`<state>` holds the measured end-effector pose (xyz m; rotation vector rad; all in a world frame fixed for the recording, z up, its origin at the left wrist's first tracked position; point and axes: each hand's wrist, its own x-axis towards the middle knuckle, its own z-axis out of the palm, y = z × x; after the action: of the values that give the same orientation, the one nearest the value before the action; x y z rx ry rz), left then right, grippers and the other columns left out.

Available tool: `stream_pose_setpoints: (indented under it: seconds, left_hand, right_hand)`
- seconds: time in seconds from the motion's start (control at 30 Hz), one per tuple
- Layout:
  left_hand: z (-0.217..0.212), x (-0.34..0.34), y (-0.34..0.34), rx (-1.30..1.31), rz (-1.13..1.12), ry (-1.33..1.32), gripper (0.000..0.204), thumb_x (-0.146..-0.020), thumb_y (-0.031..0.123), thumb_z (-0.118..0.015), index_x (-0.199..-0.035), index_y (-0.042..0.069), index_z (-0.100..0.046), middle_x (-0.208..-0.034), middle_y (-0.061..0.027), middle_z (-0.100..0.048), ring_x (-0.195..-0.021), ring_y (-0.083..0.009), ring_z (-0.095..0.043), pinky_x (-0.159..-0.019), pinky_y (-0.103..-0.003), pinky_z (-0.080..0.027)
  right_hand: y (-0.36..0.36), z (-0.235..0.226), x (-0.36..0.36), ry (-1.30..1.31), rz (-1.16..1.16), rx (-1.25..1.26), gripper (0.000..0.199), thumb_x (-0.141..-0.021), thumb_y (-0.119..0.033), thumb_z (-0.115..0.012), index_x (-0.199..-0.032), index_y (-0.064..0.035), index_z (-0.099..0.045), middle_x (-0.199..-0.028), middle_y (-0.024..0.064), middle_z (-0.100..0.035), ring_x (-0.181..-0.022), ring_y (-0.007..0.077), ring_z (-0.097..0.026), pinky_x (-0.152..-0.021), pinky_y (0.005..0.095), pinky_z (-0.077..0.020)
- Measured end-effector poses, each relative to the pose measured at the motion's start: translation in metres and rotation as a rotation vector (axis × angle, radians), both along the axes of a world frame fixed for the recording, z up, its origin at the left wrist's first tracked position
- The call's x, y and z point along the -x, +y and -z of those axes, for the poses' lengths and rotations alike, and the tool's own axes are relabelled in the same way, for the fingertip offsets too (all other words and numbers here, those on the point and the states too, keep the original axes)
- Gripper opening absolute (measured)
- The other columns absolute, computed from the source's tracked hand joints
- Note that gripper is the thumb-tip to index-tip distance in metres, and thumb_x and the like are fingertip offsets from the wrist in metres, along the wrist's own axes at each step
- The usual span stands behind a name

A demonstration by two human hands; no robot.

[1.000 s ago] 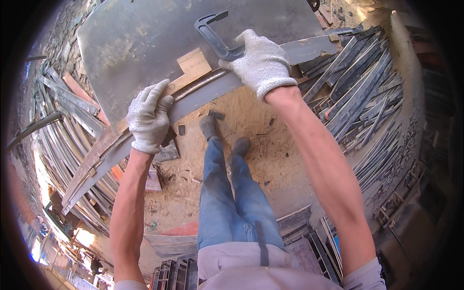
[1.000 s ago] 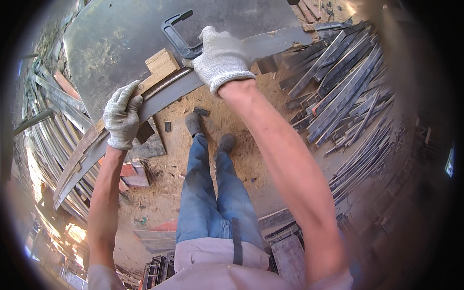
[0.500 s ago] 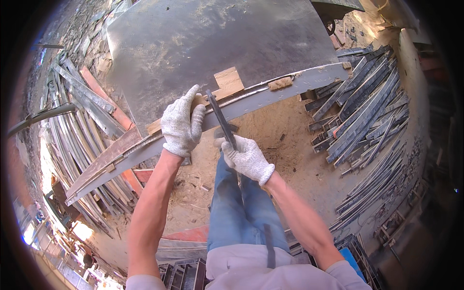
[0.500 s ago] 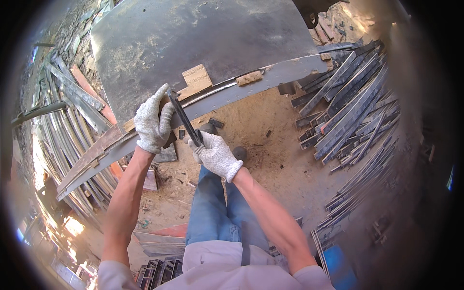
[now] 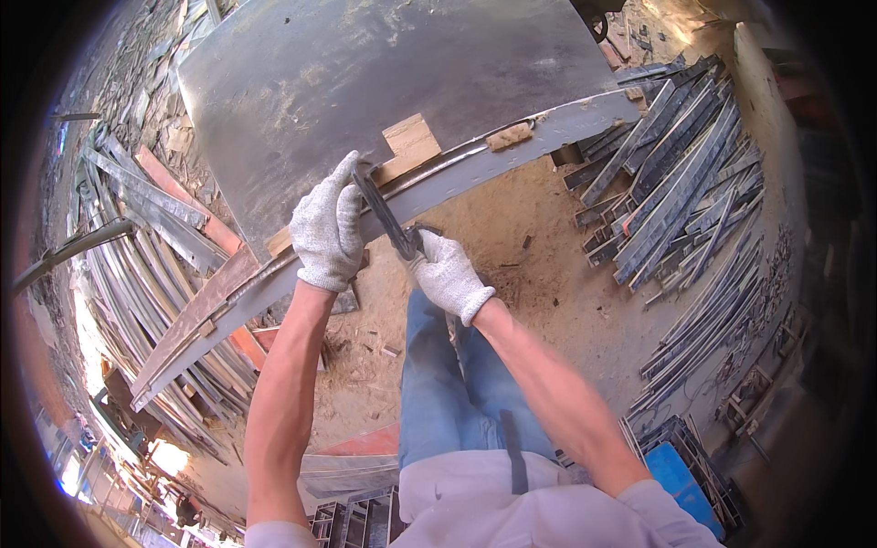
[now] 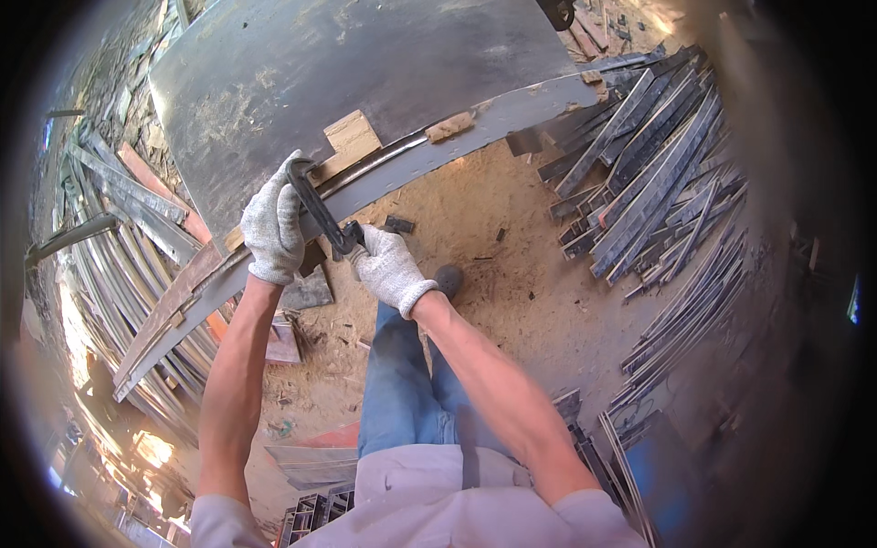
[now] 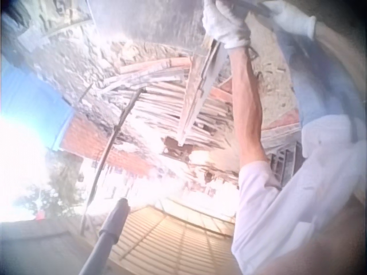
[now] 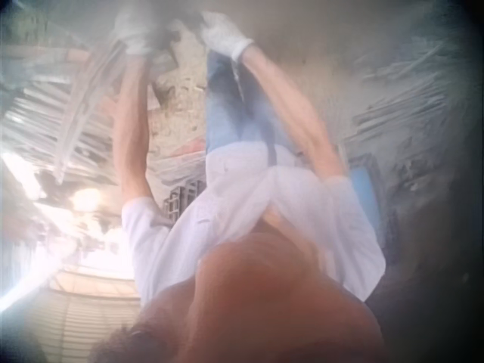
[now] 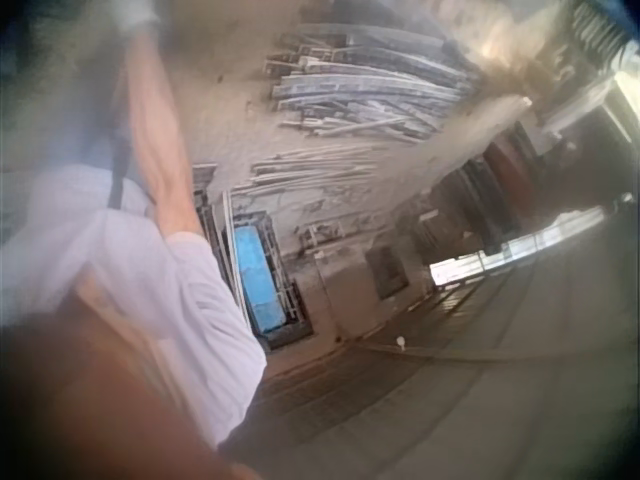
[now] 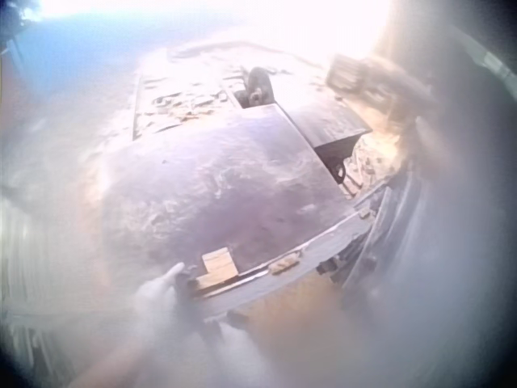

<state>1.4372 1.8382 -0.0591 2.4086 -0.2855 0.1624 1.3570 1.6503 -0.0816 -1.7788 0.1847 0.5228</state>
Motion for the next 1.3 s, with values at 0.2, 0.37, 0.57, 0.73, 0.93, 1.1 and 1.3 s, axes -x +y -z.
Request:
stream_pose_setpoints:
  seconds: [0.2,0.37,0.57,0.73,0.93,1.1,1.3]
  left_hand:
    - [-0.007,0.001,-0.004,0.028,-0.058,0.083,0.049,-0.112,0.041,-0.045,-0.140,0.008,-0.066,-0.105,-0.0204,-0.076,-0.094,-0.0381,-0.073,-0.086,-0.046,-0.056]
    - [-0.007,-0.003,-0.011,-0.038,-0.086,0.058,0.047,-0.109,0.040,-0.053,-0.139,0.008,-0.067,-0.104,-0.0210,-0.075,-0.095,-0.0388,-0.073,-0.086,-0.047,-0.056]
    - [-0.005,-0.006,-0.005,-0.122,-0.037,0.084,0.040,-0.107,0.037,-0.055,-0.129,0.007,-0.070,-0.107,-0.0193,-0.074,-0.100,-0.0388,-0.071,-0.089,-0.048,-0.054]
    - [-0.013,-0.007,-0.010,-0.169,-0.005,0.101,0.036,-0.108,0.036,-0.051,-0.116,0.007,-0.072,-0.106,-0.0172,-0.073,-0.100,-0.0385,-0.069,-0.089,-0.049,-0.053]
    - [0.004,-0.008,-0.008,-0.141,-0.015,0.069,0.052,-0.113,0.047,-0.041,-0.099,0.007,-0.072,-0.080,-0.0135,-0.068,-0.075,-0.0340,-0.068,-0.073,-0.045,-0.052]
    - [0.003,-0.008,-0.011,-0.127,-0.021,0.118,0.050,-0.113,0.043,-0.040,-0.097,0.006,-0.071,-0.081,-0.0136,-0.069,-0.074,-0.0340,-0.068,-0.070,-0.044,-0.051]
    - [0.002,-0.008,-0.005,-0.027,-0.047,0.347,0.064,-0.112,0.057,-0.038,-0.122,0.002,-0.071,-0.105,-0.0131,-0.075,-0.094,-0.0239,-0.072,-0.083,-0.038,-0.058]
  right_hand:
    - [0.010,0.006,-0.011,0.178,-0.035,0.185,0.023,-0.098,-0.019,-0.063,-0.105,0.0016,-0.070,-0.093,0.0292,-0.071,-0.088,0.0453,-0.071,-0.077,0.0490,-0.0552]
    - [0.019,0.032,-0.011,0.257,-0.085,0.245,0.031,-0.095,-0.027,-0.062,-0.100,0.0022,-0.071,-0.096,0.0323,-0.071,-0.093,0.0492,-0.070,-0.081,0.0525,-0.0554]
    - [0.022,0.033,0.057,-0.227,0.077,0.333,0.050,-0.091,-0.017,-0.075,-0.136,-0.0038,-0.058,-0.122,0.0247,-0.066,-0.114,0.0436,-0.065,-0.097,0.0508,-0.0544]
    - [0.037,0.030,0.080,-0.417,0.322,0.353,0.038,-0.102,-0.018,-0.062,-0.136,-0.0006,-0.060,-0.114,0.0251,-0.068,-0.109,0.0421,-0.067,-0.096,0.0488,-0.0538]
    - [0.021,0.044,0.075,0.803,0.813,-1.230,0.026,-0.113,-0.034,-0.053,-0.113,-0.0093,-0.059,-0.077,0.0063,-0.067,-0.057,0.0150,-0.062,-0.042,0.0293,-0.0443]
    - [0.012,0.036,0.102,0.443,0.653,-0.864,0.029,-0.110,-0.025,-0.057,-0.135,-0.0087,-0.057,-0.114,0.0186,-0.072,-0.092,0.0281,-0.075,-0.073,0.0430,-0.0611]
    - [0.037,0.023,0.095,0.051,0.378,0.041,0.041,-0.103,-0.026,-0.069,-0.138,-0.0059,-0.060,-0.115,0.0190,-0.073,-0.100,0.0397,-0.073,-0.087,0.0447,-0.0584]
